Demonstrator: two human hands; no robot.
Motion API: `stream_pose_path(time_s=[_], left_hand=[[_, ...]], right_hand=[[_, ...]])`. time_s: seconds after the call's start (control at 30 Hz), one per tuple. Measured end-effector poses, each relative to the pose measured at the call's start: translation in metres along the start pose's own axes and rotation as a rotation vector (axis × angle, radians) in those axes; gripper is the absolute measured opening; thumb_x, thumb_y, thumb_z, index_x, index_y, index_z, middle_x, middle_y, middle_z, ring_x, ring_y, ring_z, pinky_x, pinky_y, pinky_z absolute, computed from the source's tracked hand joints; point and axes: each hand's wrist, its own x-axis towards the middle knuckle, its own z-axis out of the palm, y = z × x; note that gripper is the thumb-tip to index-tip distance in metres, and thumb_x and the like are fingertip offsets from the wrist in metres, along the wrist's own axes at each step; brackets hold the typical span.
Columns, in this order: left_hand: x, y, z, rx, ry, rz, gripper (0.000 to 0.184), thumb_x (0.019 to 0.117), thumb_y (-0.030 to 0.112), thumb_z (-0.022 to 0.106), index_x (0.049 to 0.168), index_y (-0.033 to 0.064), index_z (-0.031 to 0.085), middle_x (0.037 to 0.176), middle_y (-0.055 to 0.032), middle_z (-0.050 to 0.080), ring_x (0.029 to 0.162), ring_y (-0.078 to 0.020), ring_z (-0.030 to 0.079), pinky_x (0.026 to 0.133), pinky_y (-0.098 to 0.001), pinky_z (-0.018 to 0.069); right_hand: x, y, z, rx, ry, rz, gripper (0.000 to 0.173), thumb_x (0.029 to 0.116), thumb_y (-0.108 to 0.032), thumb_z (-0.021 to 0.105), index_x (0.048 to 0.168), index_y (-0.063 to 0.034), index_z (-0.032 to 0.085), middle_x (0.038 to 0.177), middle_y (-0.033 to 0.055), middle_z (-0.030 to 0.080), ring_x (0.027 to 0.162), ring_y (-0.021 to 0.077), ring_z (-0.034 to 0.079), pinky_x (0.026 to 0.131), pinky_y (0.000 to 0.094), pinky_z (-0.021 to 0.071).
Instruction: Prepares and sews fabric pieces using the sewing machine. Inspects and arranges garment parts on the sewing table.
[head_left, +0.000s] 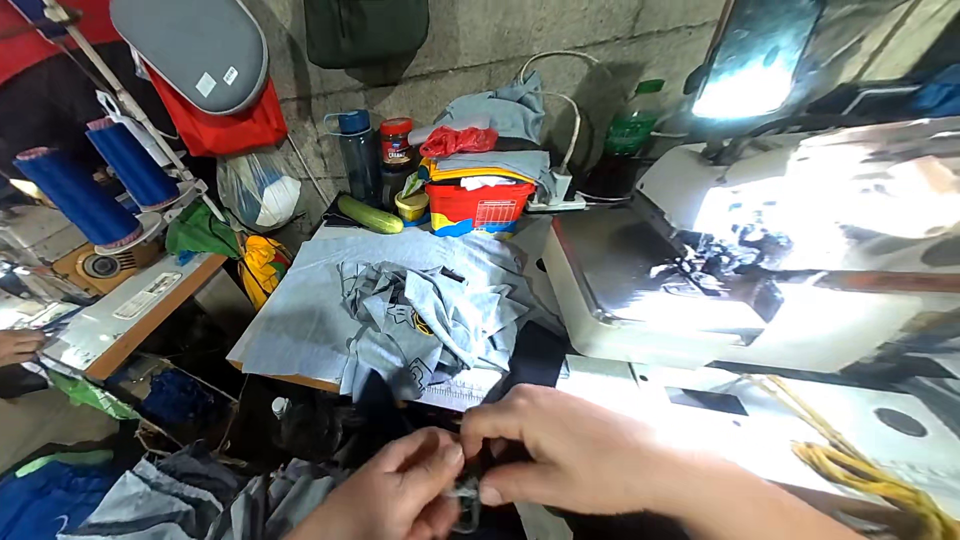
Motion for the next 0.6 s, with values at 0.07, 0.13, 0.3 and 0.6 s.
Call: stream_pose_path(time_s=[0.07,0.13,0.3,0.6], left_hand=[[-0.007,0.000,-0.014,0.161,0.094,0.032,0.025,0.1024,0.017,0.053,0.126,0.0089,0.059,0.070,0.0113,0.053,0.053,0.0053,0.042,0.049,-0.0134,0.0366],[-0.017,0.002,-0.030,0.244,0.187,0.016,0.029,0.0984,0.016,0.056,0.127,0.0099,0.057,0.066,0.0144,0.049,0.051,0.0064,0.040,0.047,-0.0132,0.0342],[-0.030,0.008,-0.042,0.118,0.427,0.026,0.019,0.0995,0.009,0.051,0.117,0.0126,0.056,0.065,0.0149,0.050,0.049,0.0067,0.041,0.046,-0.0114,0.0345],[0.017,0.016,0.008,0.143,0.021,0.116,0.046,0.1003,0.012,0.052,0.143,-0.0024,0.044,0.110,-0.0006,0.068,0.070,0.0001,0.061,0.058,-0.0187,0.0511]], right_hand=[[-0.010,0.015,-0.012,0.129,-0.129,0.111,0.045,0.0940,-0.038,0.071,0.116,0.0005,0.069,0.088,0.0156,0.071,0.079,0.0268,0.067,0.072,0.0486,0.0536],[-0.017,0.028,-0.011,0.161,-0.170,0.161,0.048,0.0916,-0.038,0.074,0.120,0.0007,0.068,0.093,0.0164,0.071,0.085,0.0270,0.068,0.077,0.0497,0.0543],[-0.022,0.025,-0.009,0.120,-0.061,0.278,0.020,0.0971,-0.013,0.067,0.114,-0.0032,0.071,0.095,0.0126,0.072,0.086,0.0216,0.067,0.078,0.0430,0.0532],[-0.028,0.004,0.011,-0.015,0.242,-0.019,0.011,0.0947,-0.012,0.065,0.096,-0.0046,0.073,0.087,0.0119,0.072,0.083,0.0259,0.071,0.071,0.0458,0.0569]])
